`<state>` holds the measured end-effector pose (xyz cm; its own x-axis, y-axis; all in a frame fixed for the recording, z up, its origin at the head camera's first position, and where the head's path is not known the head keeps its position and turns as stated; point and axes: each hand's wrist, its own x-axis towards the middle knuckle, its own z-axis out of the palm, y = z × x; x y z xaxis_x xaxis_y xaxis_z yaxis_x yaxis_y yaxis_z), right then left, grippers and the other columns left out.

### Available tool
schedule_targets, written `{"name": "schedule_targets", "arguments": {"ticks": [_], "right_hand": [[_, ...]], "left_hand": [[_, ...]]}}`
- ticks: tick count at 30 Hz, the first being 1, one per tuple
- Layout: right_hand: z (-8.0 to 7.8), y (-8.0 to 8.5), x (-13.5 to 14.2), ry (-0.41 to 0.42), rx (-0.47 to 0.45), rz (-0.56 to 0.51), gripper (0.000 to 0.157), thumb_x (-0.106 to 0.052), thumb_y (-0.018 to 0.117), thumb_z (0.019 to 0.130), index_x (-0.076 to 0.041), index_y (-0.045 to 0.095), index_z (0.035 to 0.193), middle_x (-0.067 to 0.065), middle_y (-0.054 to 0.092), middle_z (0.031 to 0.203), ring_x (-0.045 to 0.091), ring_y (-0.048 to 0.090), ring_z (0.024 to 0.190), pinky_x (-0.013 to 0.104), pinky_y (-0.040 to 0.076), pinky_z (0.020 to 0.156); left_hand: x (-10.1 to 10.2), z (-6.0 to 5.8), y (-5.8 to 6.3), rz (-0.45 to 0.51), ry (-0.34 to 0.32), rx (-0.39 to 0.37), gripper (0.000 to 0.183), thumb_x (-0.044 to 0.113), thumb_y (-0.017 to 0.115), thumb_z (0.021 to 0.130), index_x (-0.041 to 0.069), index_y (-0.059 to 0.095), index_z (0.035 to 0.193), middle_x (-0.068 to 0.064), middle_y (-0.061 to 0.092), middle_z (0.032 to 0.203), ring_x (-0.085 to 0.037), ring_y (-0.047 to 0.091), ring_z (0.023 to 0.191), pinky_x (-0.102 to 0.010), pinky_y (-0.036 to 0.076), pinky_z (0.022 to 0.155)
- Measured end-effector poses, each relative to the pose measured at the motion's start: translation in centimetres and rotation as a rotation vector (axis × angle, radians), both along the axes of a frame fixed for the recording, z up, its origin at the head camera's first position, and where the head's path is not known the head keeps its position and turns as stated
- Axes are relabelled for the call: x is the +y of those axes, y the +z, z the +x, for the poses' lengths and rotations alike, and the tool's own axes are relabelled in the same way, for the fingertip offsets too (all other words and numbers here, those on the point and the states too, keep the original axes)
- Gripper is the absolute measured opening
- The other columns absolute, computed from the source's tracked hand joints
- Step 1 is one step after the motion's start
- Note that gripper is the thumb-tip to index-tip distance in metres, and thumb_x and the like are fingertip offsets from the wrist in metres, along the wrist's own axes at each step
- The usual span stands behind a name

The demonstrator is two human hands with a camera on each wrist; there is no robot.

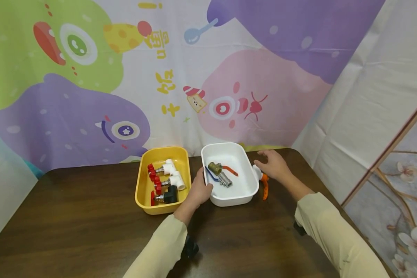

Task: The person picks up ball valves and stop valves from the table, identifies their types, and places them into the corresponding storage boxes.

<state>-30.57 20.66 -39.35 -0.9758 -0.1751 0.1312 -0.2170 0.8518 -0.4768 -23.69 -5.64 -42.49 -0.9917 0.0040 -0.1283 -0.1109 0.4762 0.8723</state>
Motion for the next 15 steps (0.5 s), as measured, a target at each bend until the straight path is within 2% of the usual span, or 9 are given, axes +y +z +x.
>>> {"name": "schedule_targets", "arguments": {"ticks": [4,15], "right_hand": [[0.1,-0.3,0.2,-0.025,-0.037,0.004,0.050,-0.036,0.059,0.088,-0.004,0.054,0.127,0.023,0.053,0.126,0.037,0.052,0.111,0.052,0.045,0.092],[0.3,-1.2,0.4,-0.033,-0.036,0.004,0.050,-0.036,0.060,0.088,-0.005,0.054,0.127,0.022,0.054,0.122,0.037,0.053,0.109,0.051,0.046,0.088]], "left_hand": [[0.0,-0.1,0.1,-0.003,0.001,0.002,0.067,0.008,0.050,0.090,0.003,0.016,0.148,-0.024,0.030,0.148,-0.034,0.035,0.134,-0.049,0.033,0.109],[0.0,0.1,0.1,0.011,-0.002,0.014,0.067,0.007,0.049,0.090,0.002,0.017,0.148,-0.025,0.030,0.148,-0.034,0.035,0.134,-0.049,0.032,0.109]]}}
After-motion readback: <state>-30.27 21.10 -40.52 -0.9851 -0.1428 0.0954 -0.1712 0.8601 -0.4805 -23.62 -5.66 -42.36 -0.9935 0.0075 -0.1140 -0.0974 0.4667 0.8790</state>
